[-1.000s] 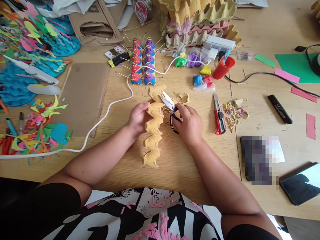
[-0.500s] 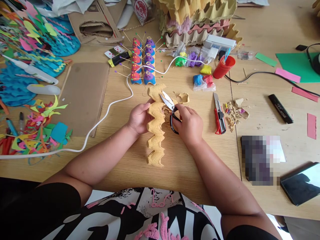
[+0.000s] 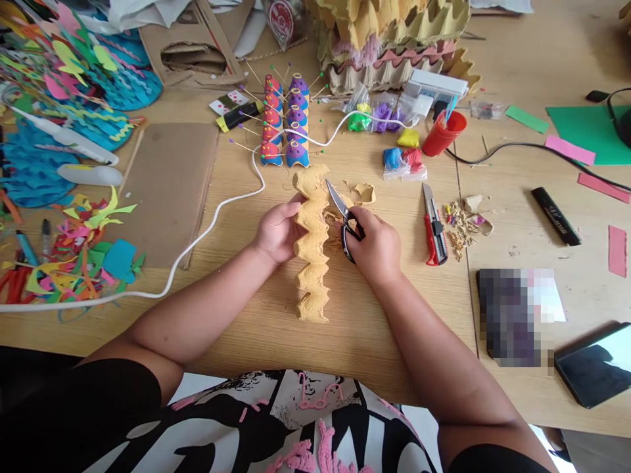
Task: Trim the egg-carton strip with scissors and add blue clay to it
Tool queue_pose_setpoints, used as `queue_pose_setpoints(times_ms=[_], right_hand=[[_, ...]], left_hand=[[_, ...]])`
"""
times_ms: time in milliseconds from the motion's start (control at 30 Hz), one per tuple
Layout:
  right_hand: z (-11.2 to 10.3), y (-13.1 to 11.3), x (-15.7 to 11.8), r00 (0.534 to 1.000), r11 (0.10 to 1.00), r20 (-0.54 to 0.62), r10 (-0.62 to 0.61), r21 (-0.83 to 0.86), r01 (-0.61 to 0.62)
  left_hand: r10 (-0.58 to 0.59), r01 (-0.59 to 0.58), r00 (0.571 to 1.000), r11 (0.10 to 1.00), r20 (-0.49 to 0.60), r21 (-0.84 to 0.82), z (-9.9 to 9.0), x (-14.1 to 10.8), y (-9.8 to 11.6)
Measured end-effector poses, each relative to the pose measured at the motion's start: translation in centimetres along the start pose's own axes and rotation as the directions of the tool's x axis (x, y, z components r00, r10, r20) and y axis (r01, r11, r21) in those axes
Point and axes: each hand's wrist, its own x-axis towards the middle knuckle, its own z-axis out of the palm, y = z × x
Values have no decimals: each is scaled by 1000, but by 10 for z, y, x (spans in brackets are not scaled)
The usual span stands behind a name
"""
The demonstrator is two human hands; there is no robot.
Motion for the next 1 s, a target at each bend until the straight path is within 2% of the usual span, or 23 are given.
queue_pose_setpoints(times_ms=[167,333,467,700,1000], right_hand=[[0,-1,1,1000,1000,24,-4,13,4],[3,3,0,998,997,-16,-64,-45,63],[4,4,0,996,994,-27,-89,-69,87],[0,3,0,998,993,-11,-56,-108,54],[0,4,3,998,994,-30,60,90,-57]], left_hand=[[6,-5,1000,1000,14,-24,-1,1,1],[-2,3,1000,999,-28,46,-4,2,0],[-16,16,1000,1000,1,22,-5,3,-1],[-48,48,999,999,-2,-19,-4,2,-1],[-20,19,999,1000,-27,-5,-2,2,0]])
